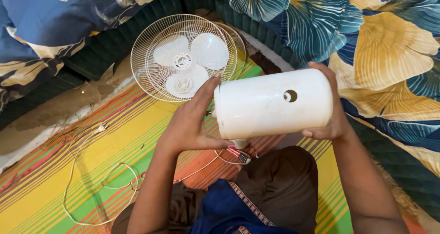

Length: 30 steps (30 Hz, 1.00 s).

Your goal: The person assembles a white pedestal fan by attaching the motor housing to the neck, securing the rear grille, and fastening the front grille. The person uses a screwdriver to tighten screws on the neck and grilles.

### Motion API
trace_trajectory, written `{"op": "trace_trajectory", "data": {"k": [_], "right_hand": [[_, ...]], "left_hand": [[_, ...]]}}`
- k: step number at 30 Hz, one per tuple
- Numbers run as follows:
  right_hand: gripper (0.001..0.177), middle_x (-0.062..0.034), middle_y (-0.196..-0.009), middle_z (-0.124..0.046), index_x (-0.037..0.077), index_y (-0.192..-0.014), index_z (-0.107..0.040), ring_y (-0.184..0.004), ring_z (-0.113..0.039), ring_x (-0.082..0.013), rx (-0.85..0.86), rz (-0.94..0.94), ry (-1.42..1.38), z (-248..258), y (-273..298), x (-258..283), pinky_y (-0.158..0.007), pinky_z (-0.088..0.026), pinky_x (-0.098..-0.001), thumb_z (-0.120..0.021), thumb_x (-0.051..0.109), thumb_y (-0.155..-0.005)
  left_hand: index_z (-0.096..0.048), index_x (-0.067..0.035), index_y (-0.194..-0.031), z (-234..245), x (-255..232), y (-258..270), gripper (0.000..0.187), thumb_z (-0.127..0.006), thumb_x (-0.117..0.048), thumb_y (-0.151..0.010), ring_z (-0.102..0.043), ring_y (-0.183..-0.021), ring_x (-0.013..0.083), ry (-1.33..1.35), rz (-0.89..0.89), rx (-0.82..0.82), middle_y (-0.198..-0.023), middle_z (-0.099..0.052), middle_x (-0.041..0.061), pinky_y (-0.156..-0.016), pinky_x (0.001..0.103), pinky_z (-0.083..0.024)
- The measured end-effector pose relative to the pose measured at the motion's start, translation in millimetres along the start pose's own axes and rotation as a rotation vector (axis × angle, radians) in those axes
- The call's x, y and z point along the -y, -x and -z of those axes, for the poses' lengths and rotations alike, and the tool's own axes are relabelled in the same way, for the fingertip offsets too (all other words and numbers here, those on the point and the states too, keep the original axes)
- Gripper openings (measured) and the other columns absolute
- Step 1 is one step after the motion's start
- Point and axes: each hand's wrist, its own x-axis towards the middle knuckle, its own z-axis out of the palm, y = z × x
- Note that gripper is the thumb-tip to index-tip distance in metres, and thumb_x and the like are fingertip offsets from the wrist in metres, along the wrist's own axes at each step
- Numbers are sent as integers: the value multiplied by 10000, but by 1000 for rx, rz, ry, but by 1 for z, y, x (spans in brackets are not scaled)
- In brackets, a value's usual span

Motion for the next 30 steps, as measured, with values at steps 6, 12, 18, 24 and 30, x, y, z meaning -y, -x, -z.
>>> {"op": "trace_trajectory", "data": {"k": [6,12,18,24,30], "right_hand": [[1228,-87,-1407,-510,28,-1595,-292,-1326,-541,-211,-75,-2,-45,10,6,-5,-1130,-469,-346,-893,384,-585],[1242,-89,-1406,-532,59,-1626,-305,-1317,-548,-215,-37,-6,-33,20,4,3,-1105,-480,-344,-934,284,-579],[1161,-101,-1420,-533,83,-1558,-342,-1281,-536,-222,-29,-17,-87,19,0,11,-1109,-491,-356,-907,210,-551],[1169,-106,-1403,-538,106,-1550,-354,-1293,-566,-223,58,25,15,23,-9,18,-1070,-508,-345,-865,210,-505],[1233,-139,-1481,-503,121,-1563,-333,-1353,-550,-257,142,50,140,33,-15,37,-1076,-535,-383,-919,176,-479]], "left_hand": [[-383,-69,-1548,-8,1,-5,1169,-916,-455,-582,-579,-1395,397,108,-3,-49,-1553,-517,205,-1060,443,-562],[-397,-99,-1541,-14,2,-8,1152,-920,-404,-561,-632,-1363,359,170,10,-58,-1552,-536,181,-1009,437,-599],[-391,-104,-1549,-17,4,-9,1149,-911,-373,-560,-654,-1351,338,224,23,-53,-1566,-526,173,-996,428,-618],[-382,-107,-1554,-16,6,-9,1133,-904,-364,-581,-643,-1372,344,221,5,-63,-1567,-529,167,-1023,430,-612],[-375,-111,-1561,-14,5,-9,1154,-904,-380,-571,-627,-1371,368,158,-14,-64,-1565,-533,178,-1102,448,-555]]}}
